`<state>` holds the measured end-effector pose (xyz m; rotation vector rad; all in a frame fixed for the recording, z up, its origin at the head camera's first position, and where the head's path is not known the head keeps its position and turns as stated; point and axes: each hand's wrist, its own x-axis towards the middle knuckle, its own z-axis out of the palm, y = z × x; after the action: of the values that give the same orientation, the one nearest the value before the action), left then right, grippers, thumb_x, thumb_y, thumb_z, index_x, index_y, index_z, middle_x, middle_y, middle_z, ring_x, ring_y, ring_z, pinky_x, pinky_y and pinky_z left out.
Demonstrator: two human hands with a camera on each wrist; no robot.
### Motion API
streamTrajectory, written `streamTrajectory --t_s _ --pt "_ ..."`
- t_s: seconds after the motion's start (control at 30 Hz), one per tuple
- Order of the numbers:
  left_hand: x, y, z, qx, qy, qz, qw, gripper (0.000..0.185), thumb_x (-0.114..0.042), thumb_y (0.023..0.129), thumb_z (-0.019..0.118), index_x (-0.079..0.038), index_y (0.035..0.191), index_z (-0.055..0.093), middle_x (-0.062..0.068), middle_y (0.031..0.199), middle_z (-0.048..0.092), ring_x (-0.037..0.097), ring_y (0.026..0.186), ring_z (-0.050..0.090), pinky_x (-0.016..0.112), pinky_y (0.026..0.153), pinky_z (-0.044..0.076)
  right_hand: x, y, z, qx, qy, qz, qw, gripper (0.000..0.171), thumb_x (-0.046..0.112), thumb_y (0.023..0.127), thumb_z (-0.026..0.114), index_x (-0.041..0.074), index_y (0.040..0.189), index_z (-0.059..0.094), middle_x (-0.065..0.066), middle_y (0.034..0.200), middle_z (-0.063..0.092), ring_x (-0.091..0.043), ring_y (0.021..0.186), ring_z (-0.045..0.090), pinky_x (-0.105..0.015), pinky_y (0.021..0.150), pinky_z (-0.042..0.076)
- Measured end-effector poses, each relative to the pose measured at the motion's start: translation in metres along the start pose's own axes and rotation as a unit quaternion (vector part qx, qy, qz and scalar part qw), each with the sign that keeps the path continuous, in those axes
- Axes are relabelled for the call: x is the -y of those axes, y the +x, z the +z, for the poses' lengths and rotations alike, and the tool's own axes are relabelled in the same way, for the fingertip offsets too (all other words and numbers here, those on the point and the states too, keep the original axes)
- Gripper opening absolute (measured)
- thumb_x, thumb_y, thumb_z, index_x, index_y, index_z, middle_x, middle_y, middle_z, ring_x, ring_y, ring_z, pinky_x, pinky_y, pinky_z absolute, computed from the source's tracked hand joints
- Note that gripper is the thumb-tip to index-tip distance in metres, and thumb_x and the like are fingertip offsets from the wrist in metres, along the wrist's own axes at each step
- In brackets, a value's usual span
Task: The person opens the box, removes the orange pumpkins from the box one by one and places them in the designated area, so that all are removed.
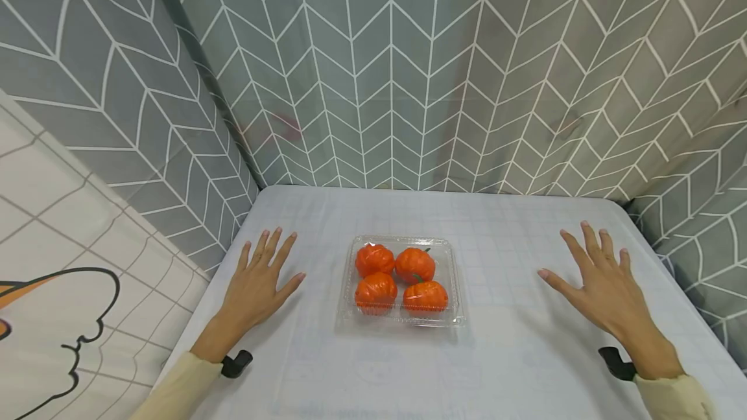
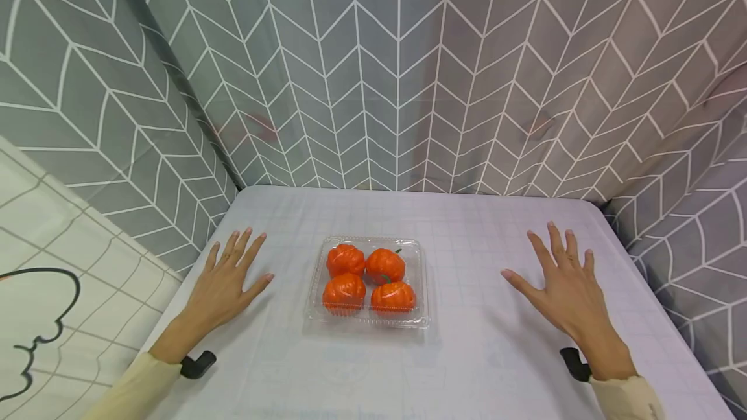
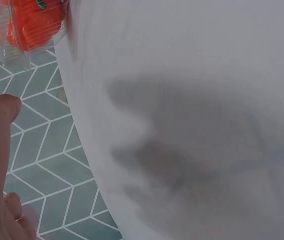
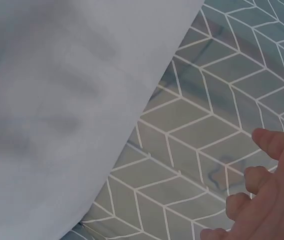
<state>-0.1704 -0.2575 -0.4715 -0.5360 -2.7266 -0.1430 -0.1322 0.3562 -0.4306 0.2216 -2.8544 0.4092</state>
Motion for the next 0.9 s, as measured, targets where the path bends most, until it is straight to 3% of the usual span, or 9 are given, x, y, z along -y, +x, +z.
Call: streamTrajectory --t_s 0.17,0.3,0.43,0.6,0.9 --pt "-0.003 -0.003 0.004 0.008 -0.044 0.001 0.9990 0.082 -0.051 0.100 0.060 -0.019 0.165 0.023 0.020 0.166 0.025 0.039 0.154 0.018 0.063 0.120 0.017 0.007 0.000 0.003 0.004 0.048 0.006 0.999 0.088 0.051 0.098 0.064 0.008 0.163 0.024 -0.021 0.170 0.005 -0.046 0.154 -0.006 -0.068 0.118 -0.009" --pt "-0.006 -0.006 0.009 0.014 -0.081 -0.001 0.9966 0.078 -0.047 0.102 0.061 -0.016 0.164 0.026 0.020 0.166 0.026 0.040 0.154 0.019 0.062 0.120 0.023 0.015 0.002 0.005 0.013 0.077 0.023 0.997 0.084 0.050 0.100 0.064 0.008 0.162 0.027 -0.022 0.169 0.012 -0.048 0.154 0.003 -0.080 0.108 0.013" --pt "-0.011 -0.010 0.011 0.018 -0.122 -0.011 0.9922 0.074 -0.044 0.102 0.062 -0.013 0.162 0.032 0.021 0.164 0.030 0.042 0.151 0.025 0.063 0.116 0.030 0.024 0.003 0.007 0.010 0.088 0.026 0.996 0.078 0.050 0.100 0.063 0.004 0.157 0.037 -0.028 0.161 0.029 -0.054 0.146 0.024 -0.080 0.099 0.027" --pt "-0.017 -0.012 0.012 0.028 -0.177 -0.034 0.9833 0.069 -0.042 0.103 0.062 -0.011 0.160 0.035 0.020 0.162 0.033 0.043 0.144 0.039 0.063 0.107 0.042 0.033 0.004 0.011 -0.017 0.092 0.019 0.995 0.069 0.047 0.100 0.065 0.001 0.148 0.048 -0.029 0.150 0.046 -0.054 0.134 0.042 -0.073 0.099 0.036" --pt "-0.026 -0.013 0.018 0.055 -0.262 -0.070 0.9609 0.066 -0.037 0.103 0.064 -0.013 0.159 0.038 0.019 0.153 0.049 0.041 0.133 0.054 0.059 0.105 0.047 0.051 0.006 0.018 -0.045 0.098 -0.008 0.994 0.057 0.044 0.098 0.069 0.004 0.138 0.059 -0.026 0.139 0.058 -0.049 0.127 0.052 -0.067 0.098 0.042"
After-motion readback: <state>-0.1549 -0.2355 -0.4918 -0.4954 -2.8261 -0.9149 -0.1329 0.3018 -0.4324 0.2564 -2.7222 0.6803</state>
